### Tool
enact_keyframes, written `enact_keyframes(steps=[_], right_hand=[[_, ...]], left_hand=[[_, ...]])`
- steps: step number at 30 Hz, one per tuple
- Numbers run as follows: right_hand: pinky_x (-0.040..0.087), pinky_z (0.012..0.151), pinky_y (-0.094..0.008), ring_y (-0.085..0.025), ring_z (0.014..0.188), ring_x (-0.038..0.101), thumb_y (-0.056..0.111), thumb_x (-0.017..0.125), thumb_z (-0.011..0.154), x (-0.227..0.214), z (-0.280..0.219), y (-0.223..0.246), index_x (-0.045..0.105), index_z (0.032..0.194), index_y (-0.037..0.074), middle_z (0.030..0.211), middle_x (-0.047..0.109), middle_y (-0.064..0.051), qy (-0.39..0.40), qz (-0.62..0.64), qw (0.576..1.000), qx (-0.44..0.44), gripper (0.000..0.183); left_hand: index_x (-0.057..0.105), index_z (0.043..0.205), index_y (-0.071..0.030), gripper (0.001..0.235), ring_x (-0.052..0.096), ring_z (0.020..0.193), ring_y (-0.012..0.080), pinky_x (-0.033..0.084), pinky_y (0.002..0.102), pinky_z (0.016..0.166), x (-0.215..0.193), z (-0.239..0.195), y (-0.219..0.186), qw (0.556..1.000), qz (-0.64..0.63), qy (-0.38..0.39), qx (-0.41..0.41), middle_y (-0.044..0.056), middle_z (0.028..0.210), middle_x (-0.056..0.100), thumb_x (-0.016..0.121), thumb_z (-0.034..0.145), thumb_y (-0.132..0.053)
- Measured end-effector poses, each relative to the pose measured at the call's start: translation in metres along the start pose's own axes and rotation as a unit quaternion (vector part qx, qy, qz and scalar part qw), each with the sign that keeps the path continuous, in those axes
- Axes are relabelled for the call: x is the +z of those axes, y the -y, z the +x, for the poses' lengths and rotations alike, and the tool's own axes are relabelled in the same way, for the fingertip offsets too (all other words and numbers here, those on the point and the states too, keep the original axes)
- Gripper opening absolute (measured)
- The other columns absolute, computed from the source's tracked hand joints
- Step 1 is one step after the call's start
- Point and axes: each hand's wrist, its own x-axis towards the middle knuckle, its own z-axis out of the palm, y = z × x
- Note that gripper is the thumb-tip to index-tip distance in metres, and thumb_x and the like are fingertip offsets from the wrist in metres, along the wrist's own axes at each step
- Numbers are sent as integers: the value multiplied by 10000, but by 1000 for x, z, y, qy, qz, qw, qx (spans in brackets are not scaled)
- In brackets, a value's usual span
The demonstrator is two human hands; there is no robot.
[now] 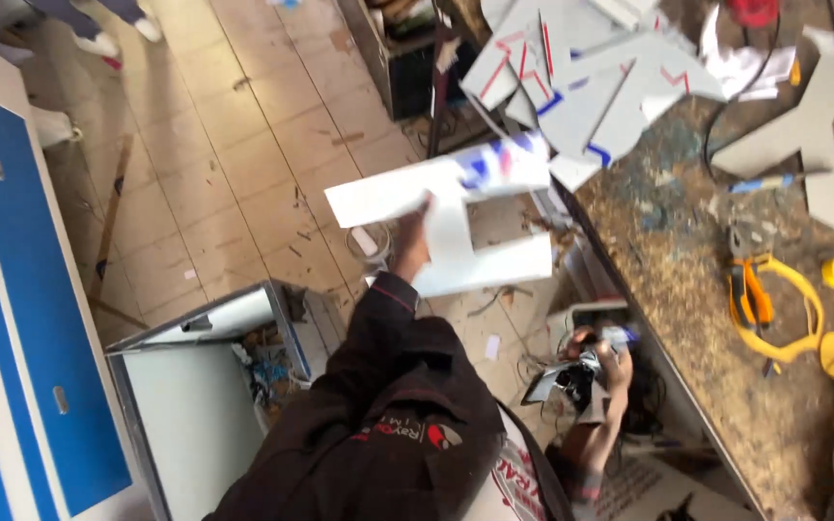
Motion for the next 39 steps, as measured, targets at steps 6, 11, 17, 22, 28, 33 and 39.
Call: enact_keyframes(steps=[6,11,17,22,28,33,39], right_hand=[[308,527,-320,-153,535,334,948,555,1053,-22,118,-74,542,819,209,629,356,20,236,240,914,226,775],[430,1221,-532,-286,1154,713,524,544,1044,45,181,-155,644,1641,97,1275,775,-63,141,119,918,352,741],[624,1006,-617,-389,1142,781,410,849,1054,175,155,-254,760,1273,27,1327,752,-196,155,148,881,422,450],[617,1040,-603,-411,1188,771,487,795,1064,230,61,-297,707,1377,11,1365,741,-240,357,-37,834,418,576],[605,1097,-581,-449,1266,756,615,698,1081,227,43,-296,616,1556,-20,1431,724,-315,599,-265,696,296,797],[677,953,-485,-400,1070,831,283,695,1113,210,68,-189,752,1258,-37,1140,817,-289,546,-429,699,170,355],[661,1014,-461,-319,1166,809,210,823,1040,256,43,-81,626,1499,116,1360,768,-180,393,-356,844,-79,509]], left_hand=[[667,1577,-37,1077,621,1518,414,443,563,1300,-195,-26,-30,749,-459,-114,-464,259,1586,680,505,1004,-934],[498,1714,-24,862,556,1576,407,335,554,1381,-215,-71,28,480,-770,-318,-276,259,1686,587,596,1157,-675],[439,1715,51,1005,448,1636,395,299,549,1401,-234,-126,28,349,-764,-447,-307,247,1729,505,647,1103,-719],[665,1345,-21,539,687,1221,325,514,486,1170,-164,-155,28,609,-571,-421,-355,228,1265,743,607,1202,-537],[582,657,-236,726,471,523,130,365,374,603,-222,-170,12,580,-507,-390,-505,-21,566,541,647,954,-896],[414,584,-272,694,279,519,39,250,262,570,-217,-173,24,578,-474,-472,-467,-102,508,376,733,1030,-698],[875,1136,-146,303,446,790,38,479,259,881,-190,-134,-28,716,-503,-344,-341,-108,900,677,878,1064,-441]])
